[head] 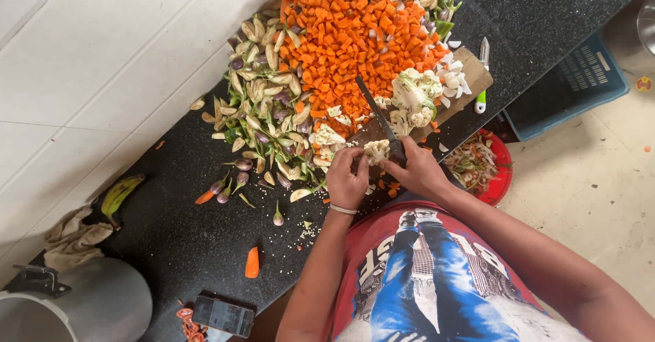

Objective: Cutting cauliflower on a cutting board amidst a large pile of chopped vegetables.

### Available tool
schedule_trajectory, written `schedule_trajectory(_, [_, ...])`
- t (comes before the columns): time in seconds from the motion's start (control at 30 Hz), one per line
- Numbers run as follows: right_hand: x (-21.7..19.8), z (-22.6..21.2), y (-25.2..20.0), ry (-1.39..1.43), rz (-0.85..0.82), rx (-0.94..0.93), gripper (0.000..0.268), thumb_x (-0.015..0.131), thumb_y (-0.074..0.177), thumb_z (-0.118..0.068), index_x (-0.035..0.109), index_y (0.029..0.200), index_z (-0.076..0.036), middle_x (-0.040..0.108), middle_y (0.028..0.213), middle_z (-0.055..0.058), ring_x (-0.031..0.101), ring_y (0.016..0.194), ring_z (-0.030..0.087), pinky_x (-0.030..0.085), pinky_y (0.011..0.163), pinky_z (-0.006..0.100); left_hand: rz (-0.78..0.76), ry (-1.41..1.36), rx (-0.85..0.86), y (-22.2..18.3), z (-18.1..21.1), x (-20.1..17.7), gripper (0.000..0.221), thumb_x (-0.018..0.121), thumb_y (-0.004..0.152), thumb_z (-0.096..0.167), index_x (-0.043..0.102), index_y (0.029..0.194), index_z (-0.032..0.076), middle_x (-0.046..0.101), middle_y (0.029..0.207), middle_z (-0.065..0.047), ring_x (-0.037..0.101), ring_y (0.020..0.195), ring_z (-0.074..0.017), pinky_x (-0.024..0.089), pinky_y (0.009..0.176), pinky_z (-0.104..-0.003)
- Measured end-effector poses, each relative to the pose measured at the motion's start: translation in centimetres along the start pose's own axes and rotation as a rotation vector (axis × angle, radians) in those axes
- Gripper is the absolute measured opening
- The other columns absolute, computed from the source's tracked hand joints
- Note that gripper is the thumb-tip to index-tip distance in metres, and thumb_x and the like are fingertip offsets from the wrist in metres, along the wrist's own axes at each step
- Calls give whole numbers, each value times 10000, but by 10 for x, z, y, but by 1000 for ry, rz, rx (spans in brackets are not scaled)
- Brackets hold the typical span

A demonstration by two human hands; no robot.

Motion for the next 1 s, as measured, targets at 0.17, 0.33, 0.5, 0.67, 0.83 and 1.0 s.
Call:
schedule_trajectory(0.17, [1,0,1,-13,-9,-20,498,801,832,-389,578,1074,-16,733,834,162,738,787,359,557,684,446,-17,289,290,6,34,-8,123,742,875,121,717,987,77,697,1005,-96,695,914,-300,552,818,-386])
schedule_trajectory(0.33, [0,-6,0,-28,-8,-33,481,799,832,-392,569,1019,-13,728,825,159,734,781,359,555,683,447,-82,441,384,8,42,-4,120,742,897,148,721,995,80,691,983,-77,686,899,-281,533,821,-393])
schedule_trajectory(0.5, [-1,-9,1,-22,-10,-23,467,794,838,-397,567,979,-13,724,824,160,733,775,354,555,685,445,-139,485,422,11,43,2,92,739,883,137,718,956,86,684,949,-71,683,874,-286,532,809,-401])
schedule_trajectory(0.67, [0,-9,1,-13,-20,-33,468,794,841,-401,572,974,-11,723,832,165,730,787,358,549,683,448,-104,274,277,18,27,-2,64,740,870,116,719,912,73,698,897,-92,689,817,-275,547,720,-380])
schedule_trajectory(0.83, [-1,-8,0,-19,-12,-23,492,795,833,-397,580,1046,-10,719,840,177,727,792,367,549,681,453,-115,-131,-36,11,-12,4,78,737,932,100,748,969,32,707,866,-52,660,694,-118,528,631,-266])
schedule_trajectory(1.0, [-1,-7,0,-12,-18,3,516,792,826,-396,570,1085,-8,727,847,186,732,804,375,554,685,458,-191,-633,-367,-3,-29,26,123,709,960,67,733,1050,-13,728,879,-34,617,681,-75,511,621,-225])
Point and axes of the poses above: each hand's wrist, its own y-axis towards the middle knuckle, its own x-axis out of the palm, z = x × y, the point moved 9 cm from there along y, towards the middle knuckle
